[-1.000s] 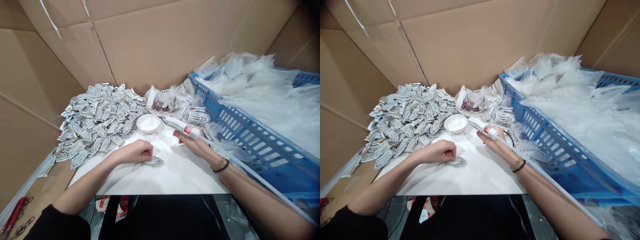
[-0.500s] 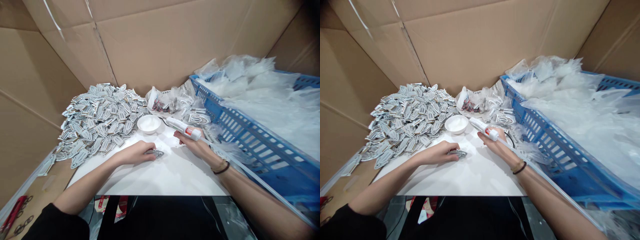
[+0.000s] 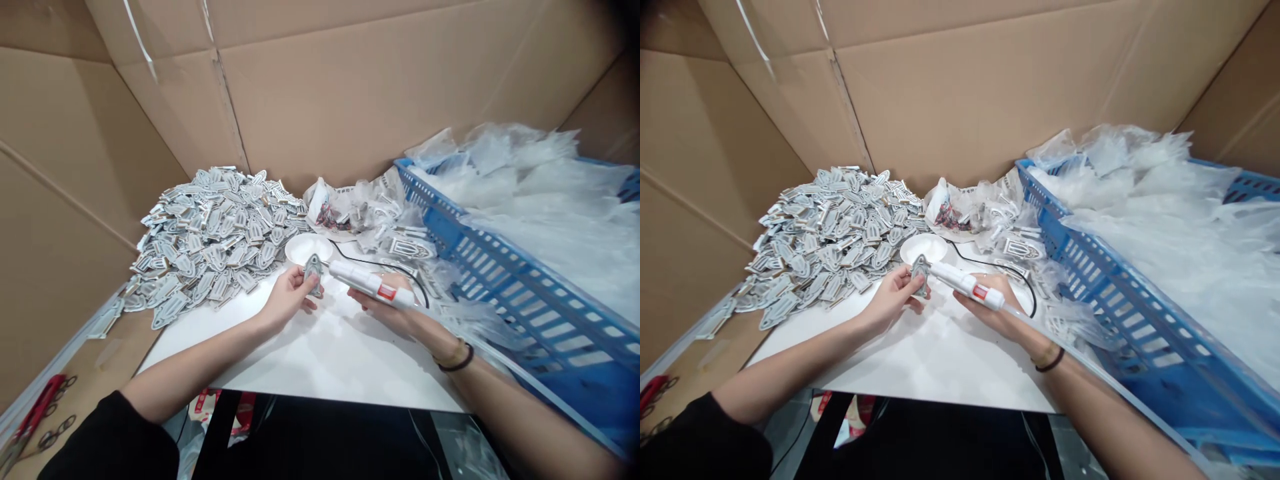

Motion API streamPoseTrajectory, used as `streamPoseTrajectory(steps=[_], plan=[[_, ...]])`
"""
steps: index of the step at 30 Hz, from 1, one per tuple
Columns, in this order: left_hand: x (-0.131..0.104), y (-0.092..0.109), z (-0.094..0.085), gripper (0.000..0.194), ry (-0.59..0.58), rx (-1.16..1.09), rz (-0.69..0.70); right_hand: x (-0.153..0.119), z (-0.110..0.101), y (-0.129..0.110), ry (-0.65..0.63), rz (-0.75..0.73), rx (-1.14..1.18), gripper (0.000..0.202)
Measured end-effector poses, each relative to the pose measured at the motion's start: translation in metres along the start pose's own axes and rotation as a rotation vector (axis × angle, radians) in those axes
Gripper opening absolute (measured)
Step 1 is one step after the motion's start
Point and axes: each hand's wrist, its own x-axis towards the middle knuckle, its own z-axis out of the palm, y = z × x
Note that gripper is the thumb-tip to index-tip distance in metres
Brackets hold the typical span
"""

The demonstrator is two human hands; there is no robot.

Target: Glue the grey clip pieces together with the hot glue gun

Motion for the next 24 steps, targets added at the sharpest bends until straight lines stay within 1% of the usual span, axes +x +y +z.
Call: streamPoseTrajectory(steps=[3, 5, 8, 12, 14, 16, 24], plan=[[-0.001, 0.003, -0.002, 0.040, 0.008, 0.060, -0.012, 0.000, 0.000, -0.001, -0.113, -0.161, -0.158, 0.039], [-0.003, 0.006, -0.001, 0.041, -0.002, 0.049, -0.017, 0.000, -0.001, -0.003, -0.132, -0.217, -0.177, 0.040], [-0.006, 0.010, 0.001, 0.044, 0.018, -0.005, -0.006, 0.001, -0.002, -0.002, -0.105, -0.329, -0.173, 0.038], [-0.008, 0.009, 0.004, 0.044, 0.070, -0.039, -0.003, 0.003, 0.000, 0.009, -0.058, -0.518, -0.213, 0.032], [-0.008, 0.008, 0.005, 0.043, 0.077, -0.044, -0.016, 0.004, 0.001, 0.014, -0.060, -0.545, -0.235, 0.030], [-0.008, 0.007, 0.006, 0.043, 0.087, -0.050, -0.027, 0.004, 0.002, 0.016, -0.072, -0.537, -0.249, 0.030], [-0.011, 0.008, 0.007, 0.047, 0.082, -0.065, -0.034, 0.003, 0.000, 0.012, -0.081, -0.532, -0.257, 0.030]])
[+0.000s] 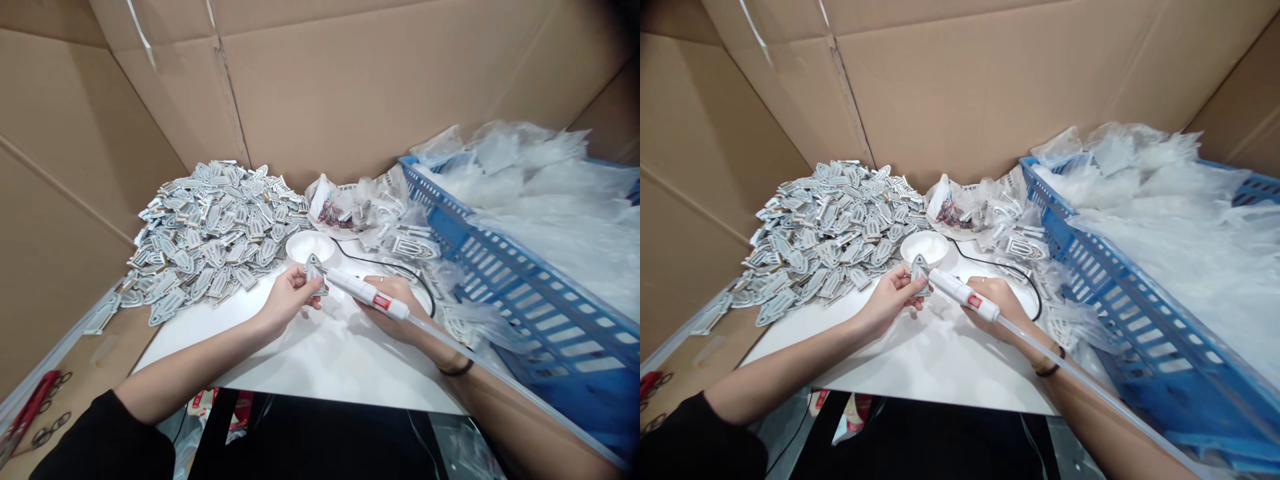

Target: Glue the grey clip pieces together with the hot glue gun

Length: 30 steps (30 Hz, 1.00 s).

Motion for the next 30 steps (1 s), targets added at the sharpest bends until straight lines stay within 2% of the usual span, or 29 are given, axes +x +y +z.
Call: streamPoseTrajectory(steps=[13, 21, 27, 30], plan=[[0.003, -0.001, 0.000, 0.035, -0.027, -0.099, -0.010, 0.002, -0.003, -0.007, -0.024, 0.066, 0.013, 0.033], [0.000, 0.009, 0.001, 0.038, -0.128, -0.217, -0.008, 0.001, 0.002, -0.005, 0.033, 0.431, 0.149, 0.034], [0.006, 0.009, -0.005, 0.039, -0.170, -0.160, 0.042, -0.003, 0.001, -0.002, 0.023, 0.494, 0.254, 0.033], [0.011, 0.011, -0.011, 0.039, -0.162, -0.079, 0.103, -0.001, -0.002, -0.006, 0.064, 0.523, 0.323, 0.031]])
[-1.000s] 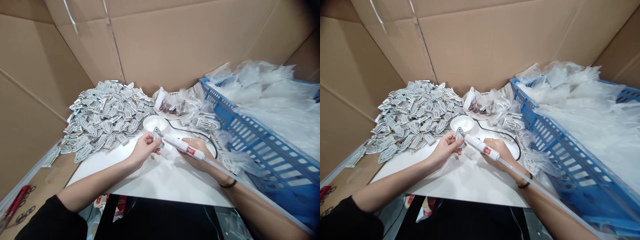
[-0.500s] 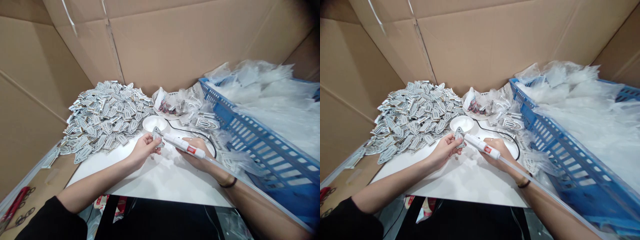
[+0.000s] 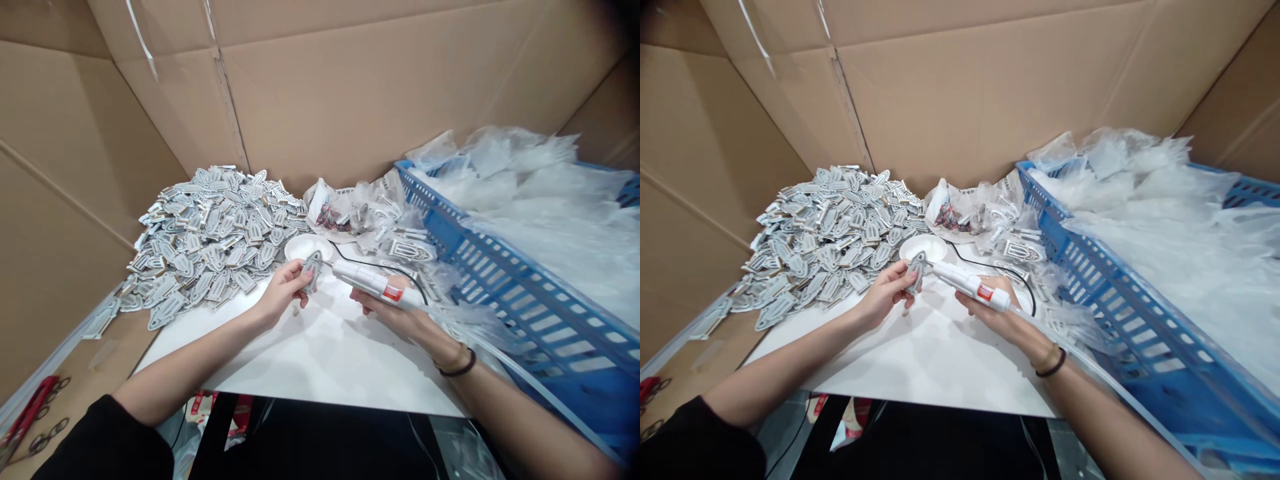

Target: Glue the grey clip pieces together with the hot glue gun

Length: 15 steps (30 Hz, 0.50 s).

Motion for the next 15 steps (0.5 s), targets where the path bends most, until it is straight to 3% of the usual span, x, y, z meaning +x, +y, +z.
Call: streamPoseTrajectory(steps=[8, 12, 15], plan=[[0.004, 0.003, -0.014, 0.021, -0.080, 0.412, -0.008, 0.000, -0.006, -0.015, 0.056, 0.129, 0.140, 0.031], [0.008, 0.004, -0.018, 0.017, 0.050, 0.637, 0.084, 0.000, -0.006, -0.013, 0.072, 0.131, 0.112, 0.031], [0.010, 0.006, -0.018, 0.012, 0.144, 0.656, 0.199, -0.001, -0.005, -0.010, 0.079, 0.135, 0.102, 0.034]])
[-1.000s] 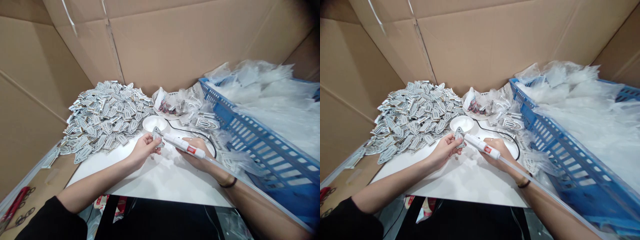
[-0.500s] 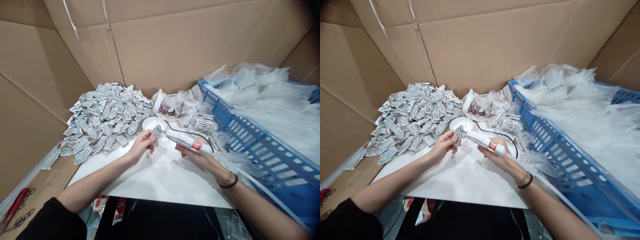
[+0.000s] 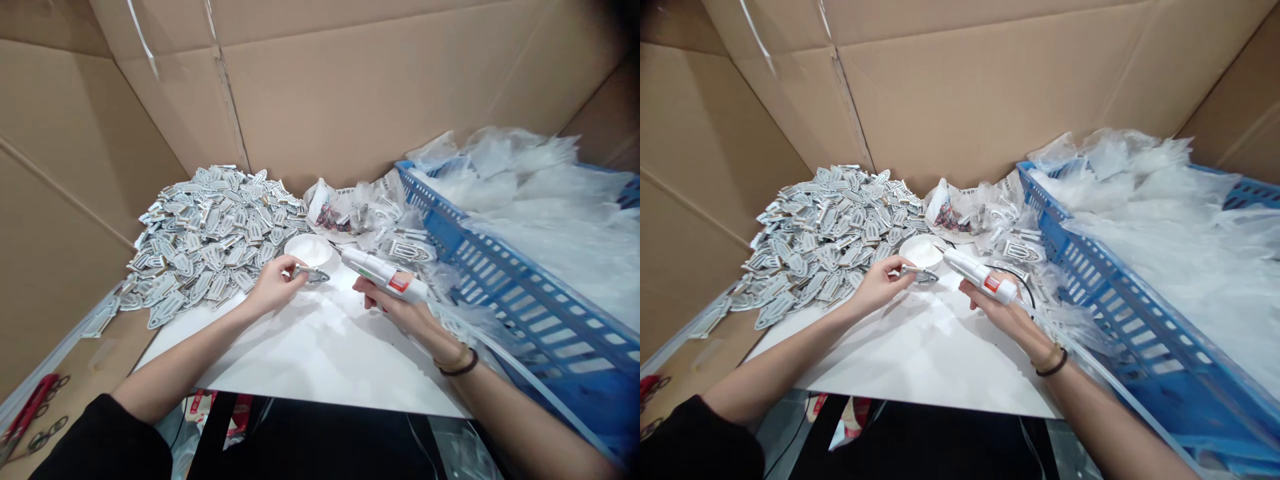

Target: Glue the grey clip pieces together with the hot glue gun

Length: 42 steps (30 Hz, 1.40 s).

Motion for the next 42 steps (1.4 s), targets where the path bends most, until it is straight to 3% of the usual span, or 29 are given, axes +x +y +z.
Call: streamPoseTrajectory(steps=[5, 14, 21, 27, 31, 42], plan=[[0.001, 0.004, 0.002, 0.013, 0.019, -0.282, -0.044, 0.000, 0.002, 0.004, -0.040, -0.034, 0.016, 0.032], [-0.001, 0.006, 0.003, 0.010, 0.073, -0.441, -0.203, 0.002, 0.004, 0.008, -0.116, -0.130, 0.005, 0.030], [-0.006, 0.009, 0.006, 0.029, 0.001, -0.551, -0.226, 0.002, 0.006, 0.012, -0.151, -0.167, -0.106, 0.035], [-0.008, 0.012, 0.007, 0.028, -0.099, -0.523, -0.336, 0.002, 0.007, 0.011, -0.184, -0.227, -0.189, 0.037], [-0.008, 0.014, 0.009, 0.020, -0.127, -0.504, -0.341, 0.001, 0.008, 0.008, -0.177, -0.246, -0.212, 0.036], [-0.010, 0.017, 0.010, 0.022, -0.179, -0.477, -0.309, 0.001, 0.009, 0.010, -0.183, -0.276, -0.214, 0.037]])
